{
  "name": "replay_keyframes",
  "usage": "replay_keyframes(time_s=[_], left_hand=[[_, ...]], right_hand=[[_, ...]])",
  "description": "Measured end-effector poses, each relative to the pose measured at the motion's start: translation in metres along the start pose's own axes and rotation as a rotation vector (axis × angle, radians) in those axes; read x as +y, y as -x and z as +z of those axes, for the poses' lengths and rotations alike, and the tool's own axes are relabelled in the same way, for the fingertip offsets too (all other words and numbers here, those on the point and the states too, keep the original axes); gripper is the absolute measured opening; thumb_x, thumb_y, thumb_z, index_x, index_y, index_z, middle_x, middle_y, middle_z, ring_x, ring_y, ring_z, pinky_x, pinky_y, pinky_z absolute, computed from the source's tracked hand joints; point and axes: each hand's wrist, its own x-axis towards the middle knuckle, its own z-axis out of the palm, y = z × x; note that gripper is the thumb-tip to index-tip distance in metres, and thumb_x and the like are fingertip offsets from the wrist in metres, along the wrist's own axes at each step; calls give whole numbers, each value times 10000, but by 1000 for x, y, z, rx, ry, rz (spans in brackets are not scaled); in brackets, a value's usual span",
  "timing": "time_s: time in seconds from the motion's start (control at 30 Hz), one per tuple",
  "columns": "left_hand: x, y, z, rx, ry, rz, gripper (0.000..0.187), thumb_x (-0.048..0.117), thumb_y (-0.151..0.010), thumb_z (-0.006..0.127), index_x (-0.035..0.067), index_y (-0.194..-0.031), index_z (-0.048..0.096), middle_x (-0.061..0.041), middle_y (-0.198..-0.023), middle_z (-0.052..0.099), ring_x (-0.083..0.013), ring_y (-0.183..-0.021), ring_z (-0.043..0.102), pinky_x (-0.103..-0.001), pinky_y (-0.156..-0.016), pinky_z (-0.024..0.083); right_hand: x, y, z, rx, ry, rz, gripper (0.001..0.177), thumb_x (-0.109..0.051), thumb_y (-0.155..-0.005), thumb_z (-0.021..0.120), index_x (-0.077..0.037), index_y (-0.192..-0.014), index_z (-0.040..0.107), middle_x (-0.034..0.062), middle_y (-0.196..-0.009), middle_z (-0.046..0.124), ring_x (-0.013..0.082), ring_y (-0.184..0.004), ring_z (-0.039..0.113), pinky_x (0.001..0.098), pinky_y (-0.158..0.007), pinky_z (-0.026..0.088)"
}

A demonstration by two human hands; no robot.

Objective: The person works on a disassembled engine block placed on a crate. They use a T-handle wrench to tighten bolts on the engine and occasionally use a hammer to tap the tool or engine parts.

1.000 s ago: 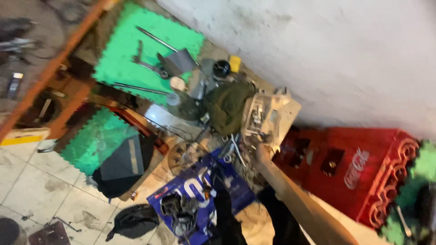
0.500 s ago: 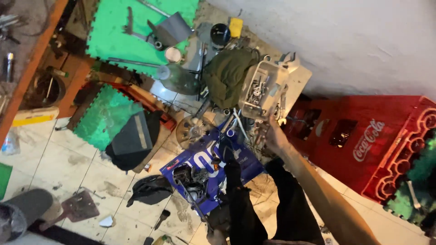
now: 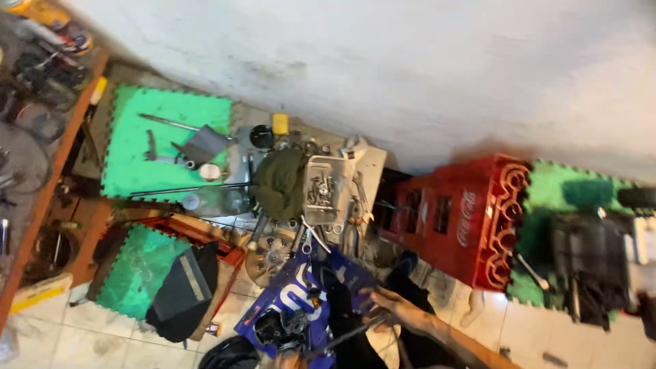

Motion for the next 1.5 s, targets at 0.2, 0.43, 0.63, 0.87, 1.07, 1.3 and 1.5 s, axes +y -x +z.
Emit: replay_keyframes(time_s=[0.2,0.43,0.63,0.87,1.07,1.3,1.5], left_hand=[[97,-117,-58,-10,-96,422,166,219,-578,767,163,-732,737,-166,-619,675,-396,-541,680,-543,-513,552],[198,-150,-117,237,-121,1068,232,291,-572,734,88,-679,693,-116,-575,654,-295,-485,649,-452,-452,540],[349,-148,-147,353,-295,1159,196,245,-749,703,144,-592,644,-60,-562,657,-218,-544,678,-405,-573,543],[606,-79,-124,28,-199,1402,90,138,-655,690,131,-672,602,-30,-651,595,-241,-665,587,-390,-642,457],[727,-65,-103,-193,21,1409,203,133,-710,721,75,-903,692,-85,-924,676,-299,-916,633,-410,-813,509],[836,-59,-34,83,-103,1215,483,185,-810,792,50,-1243,625,-150,-1271,619,-350,-1205,557,-486,-1019,429],[877,-66,-9,-49,-40,1207,861,186,-751,832,37,-1484,406,-221,-1535,383,-435,-1416,379,-493,-1171,334]], right_hand=[[-48,86,-21,-346,-192,-36,482,-298,-1051,577,-26,-1443,513,130,-1331,665,268,-1099,746,376,-833,629],[2,197,-104,-666,-88,-226,872,-474,-1005,670,-52,-1682,319,123,-1351,623,150,-1012,628,243,-807,473],[-16,309,-122,-677,-268,-219,1065,-772,-830,526,-74,-1620,376,16,-1283,675,78,-1050,594,217,-849,441],[99,340,-177,-89,-198,-247,459,-289,-1134,641,31,-1462,648,-52,-808,490,70,-704,442,242,-569,341],[168,393,-203,449,-238,-298,529,-341,-964,636,-231,-1475,561,24,-628,518,124,-523,401,282,-462,304],[211,398,-263,671,-103,-529,540,-311,-976,581,-185,-1502,591,24,-741,576,114,-654,453,277,-575,469],[168,401,-264,992,-168,-549,464,-212,-949,586,-167,-1408,639,100,-1166,768,81,-901,655,286,-785,565]])
